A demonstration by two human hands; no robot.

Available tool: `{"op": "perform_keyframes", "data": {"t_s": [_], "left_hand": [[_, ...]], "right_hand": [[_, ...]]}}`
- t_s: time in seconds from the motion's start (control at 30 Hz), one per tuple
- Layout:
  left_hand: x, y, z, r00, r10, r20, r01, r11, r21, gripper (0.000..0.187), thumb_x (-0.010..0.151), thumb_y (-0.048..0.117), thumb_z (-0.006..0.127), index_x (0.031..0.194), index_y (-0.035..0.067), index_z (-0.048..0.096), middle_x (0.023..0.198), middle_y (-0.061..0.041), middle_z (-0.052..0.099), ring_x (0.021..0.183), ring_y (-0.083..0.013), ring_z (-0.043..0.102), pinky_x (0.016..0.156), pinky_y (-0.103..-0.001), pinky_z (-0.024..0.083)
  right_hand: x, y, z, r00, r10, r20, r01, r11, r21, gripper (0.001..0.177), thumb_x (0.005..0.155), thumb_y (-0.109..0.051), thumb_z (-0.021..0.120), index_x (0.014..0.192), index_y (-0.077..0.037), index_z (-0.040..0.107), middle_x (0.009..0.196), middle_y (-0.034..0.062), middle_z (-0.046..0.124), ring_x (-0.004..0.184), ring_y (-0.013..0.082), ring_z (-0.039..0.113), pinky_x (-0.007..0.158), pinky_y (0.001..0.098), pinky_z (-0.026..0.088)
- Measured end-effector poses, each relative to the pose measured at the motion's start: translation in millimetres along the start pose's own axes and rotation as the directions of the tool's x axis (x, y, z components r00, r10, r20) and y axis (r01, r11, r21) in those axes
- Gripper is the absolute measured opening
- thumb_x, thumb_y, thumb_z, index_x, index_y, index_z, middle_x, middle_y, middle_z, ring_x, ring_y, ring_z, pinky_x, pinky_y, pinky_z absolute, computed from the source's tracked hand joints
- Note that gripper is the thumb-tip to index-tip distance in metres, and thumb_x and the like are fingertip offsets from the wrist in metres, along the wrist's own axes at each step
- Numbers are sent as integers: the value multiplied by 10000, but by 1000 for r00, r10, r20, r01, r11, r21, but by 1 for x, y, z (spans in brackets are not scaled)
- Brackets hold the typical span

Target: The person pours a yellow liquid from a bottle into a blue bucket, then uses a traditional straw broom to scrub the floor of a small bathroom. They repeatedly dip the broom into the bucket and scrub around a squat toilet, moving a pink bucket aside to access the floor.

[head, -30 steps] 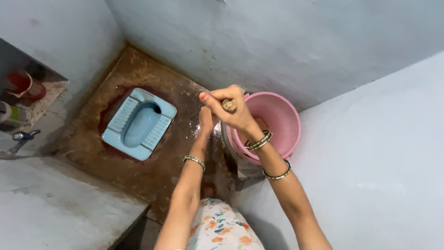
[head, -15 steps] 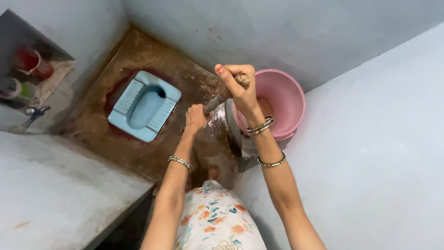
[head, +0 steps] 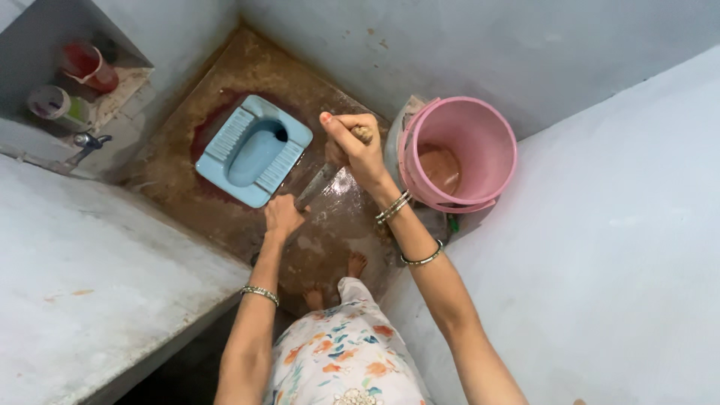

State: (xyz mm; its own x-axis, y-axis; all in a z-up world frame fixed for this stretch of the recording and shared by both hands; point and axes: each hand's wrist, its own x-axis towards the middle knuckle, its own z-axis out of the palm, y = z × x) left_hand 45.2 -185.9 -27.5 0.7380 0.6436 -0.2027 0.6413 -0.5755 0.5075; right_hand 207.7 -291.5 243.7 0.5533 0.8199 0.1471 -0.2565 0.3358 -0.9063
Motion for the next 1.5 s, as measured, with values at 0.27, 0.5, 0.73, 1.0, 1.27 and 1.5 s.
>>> {"op": "perform_keyframes", "data": {"t_s": [0.27,0.5,0.73,1.0,1.27,1.5], "left_hand": [[6,16,11,999,9,-31,-11,999,-53,330,734,333,845,861,38,769,871,-235,731,889,-443,715,806,-521,570],[35,68,32,987,127,-96,-144,969,-201,290,779,299,812,916,49,759,885,-231,731,884,-450,703,793,-534,553],[77,136,37,944,217,-248,-303,868,-394,303,779,234,750,1044,90,768,949,-207,745,915,-422,712,821,-512,558],[140,213,33,992,114,-55,-126,821,-558,444,906,425,650,1217,109,671,1093,-185,717,1035,-407,645,831,-515,491],[180,244,57,985,170,-36,-153,754,-639,391,930,441,603,1068,100,733,1047,-96,759,998,-248,711,853,-423,529],[153,252,27,956,285,-75,-250,653,-715,419,916,433,628,1093,56,680,1035,-125,737,971,-288,722,857,-432,548]], "right_hand": [[6,-24,-5,999,11,43,-8,998,-70,477,1065,-164,596,620,-26,494,506,-19,394,420,86,330,425,296,271],[14,-70,-21,995,38,95,-21,984,-174,509,1087,-155,592,608,-46,458,522,-32,410,448,64,336,432,273,266],[22,-97,-46,983,-31,179,100,916,-389,471,1075,-116,617,636,3,496,577,-57,392,543,24,310,491,268,235],[34,-100,-72,980,-93,178,181,794,-580,468,1040,-120,642,620,18,489,551,-22,353,519,33,305,464,285,240],[40,-98,-96,974,-177,144,228,736,-638,312,1024,-109,661,760,56,646,579,-3,384,533,37,348,469,286,283],[35,-84,-91,970,-235,67,226,757,-613,415,1035,-100,649,667,32,511,568,-3,381,539,34,347,486,286,289]]}}
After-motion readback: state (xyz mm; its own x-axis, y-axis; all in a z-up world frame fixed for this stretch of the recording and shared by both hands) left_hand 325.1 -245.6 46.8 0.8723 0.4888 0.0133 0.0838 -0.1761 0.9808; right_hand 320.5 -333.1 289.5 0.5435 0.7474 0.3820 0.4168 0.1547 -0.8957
